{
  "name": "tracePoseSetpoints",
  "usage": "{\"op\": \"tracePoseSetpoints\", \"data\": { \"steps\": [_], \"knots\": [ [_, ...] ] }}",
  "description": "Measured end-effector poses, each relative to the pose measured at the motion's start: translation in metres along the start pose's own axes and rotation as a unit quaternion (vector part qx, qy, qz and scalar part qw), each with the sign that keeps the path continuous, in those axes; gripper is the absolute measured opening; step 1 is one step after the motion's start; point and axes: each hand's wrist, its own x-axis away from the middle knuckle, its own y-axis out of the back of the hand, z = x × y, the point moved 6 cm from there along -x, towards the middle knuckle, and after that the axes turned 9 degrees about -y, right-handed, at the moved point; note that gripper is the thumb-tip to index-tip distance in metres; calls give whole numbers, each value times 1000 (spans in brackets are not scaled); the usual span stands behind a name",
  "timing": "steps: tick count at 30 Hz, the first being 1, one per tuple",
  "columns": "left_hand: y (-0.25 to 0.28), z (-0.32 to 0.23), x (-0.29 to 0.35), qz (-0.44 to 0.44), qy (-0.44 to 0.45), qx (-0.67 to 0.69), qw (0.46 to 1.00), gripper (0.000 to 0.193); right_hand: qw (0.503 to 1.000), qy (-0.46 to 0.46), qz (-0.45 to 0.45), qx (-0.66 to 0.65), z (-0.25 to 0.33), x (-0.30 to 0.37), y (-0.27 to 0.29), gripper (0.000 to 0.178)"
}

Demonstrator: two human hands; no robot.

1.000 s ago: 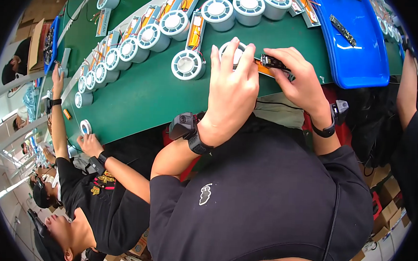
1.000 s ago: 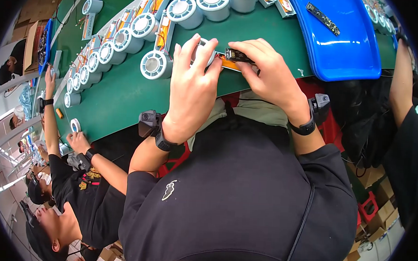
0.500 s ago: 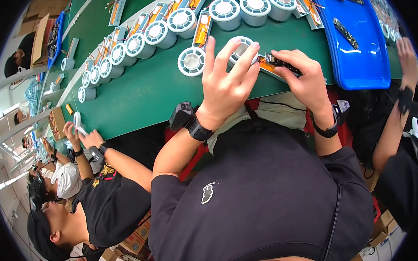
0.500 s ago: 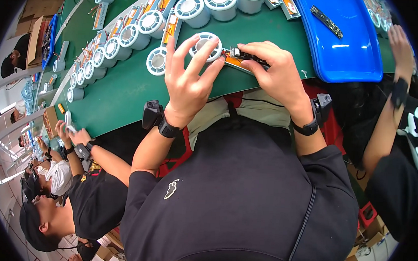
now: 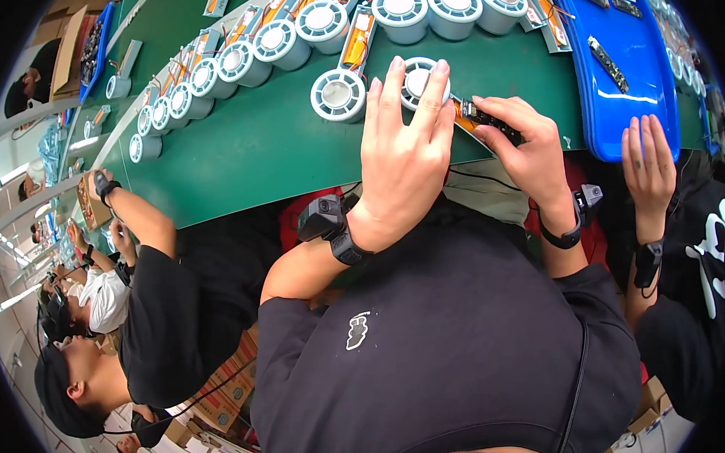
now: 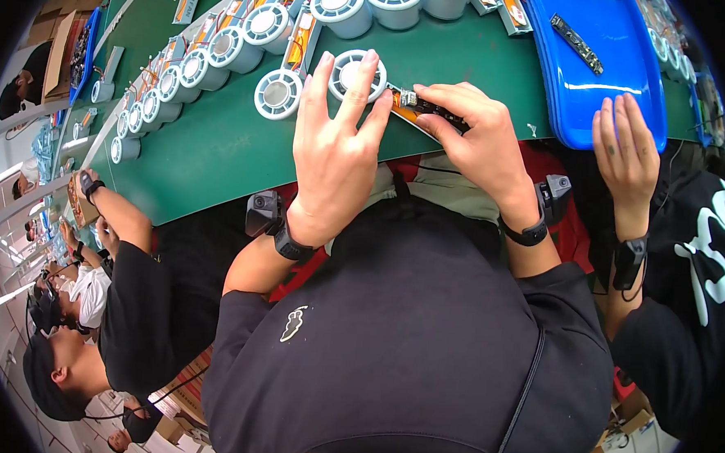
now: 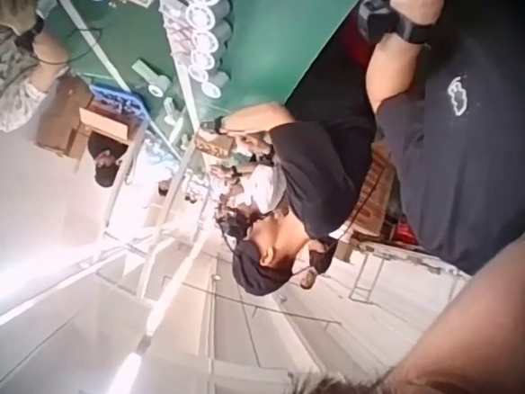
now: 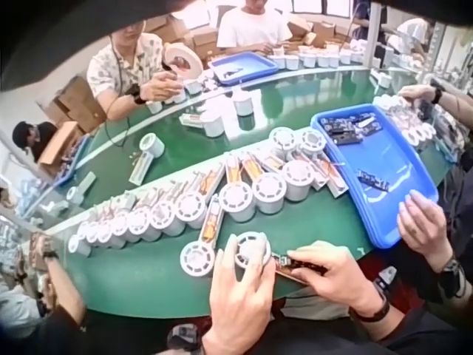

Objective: The person assembles handheld fans by connecting wires from a fan housing to a circuit board before placing the board into the housing. They then insert a battery into the handle and set the unit back onto the work surface.

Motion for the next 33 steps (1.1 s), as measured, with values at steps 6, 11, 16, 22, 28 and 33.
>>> {"op": "tracePoseSetpoints", "data": {
  "steps": [6, 11, 16, 22, 28, 33],
  "knots": [
    [1, -4, -8, 28, -10, -11, 1000, 24, 1000, 13, 9, 6, -1, 1, -5, 38],
    [-4, -1, -3, 43, -8, 4, 999, 23, 1000, 9, 11, 1, -1, 1, -6, 38],
    [-6, 0, -3, 31, -10, 18, 999, 19, 1000, 12, 8, -3, -3, 0, -5, 37],
    [-4, 1, -13, 66, -12, 20, 998, 16, 1000, -19, -5, -14, -6, 2, -9, 34],
    [-12, 16, -3, -29, -44, 104, 993, 15, 997, -58, -27, -52, -16, 6, -12, 30],
    [-14, 19, 6, -86, -84, 144, 982, 17, 996, -76, -30, -36, -12, 4, -14, 27]
  ]
}}
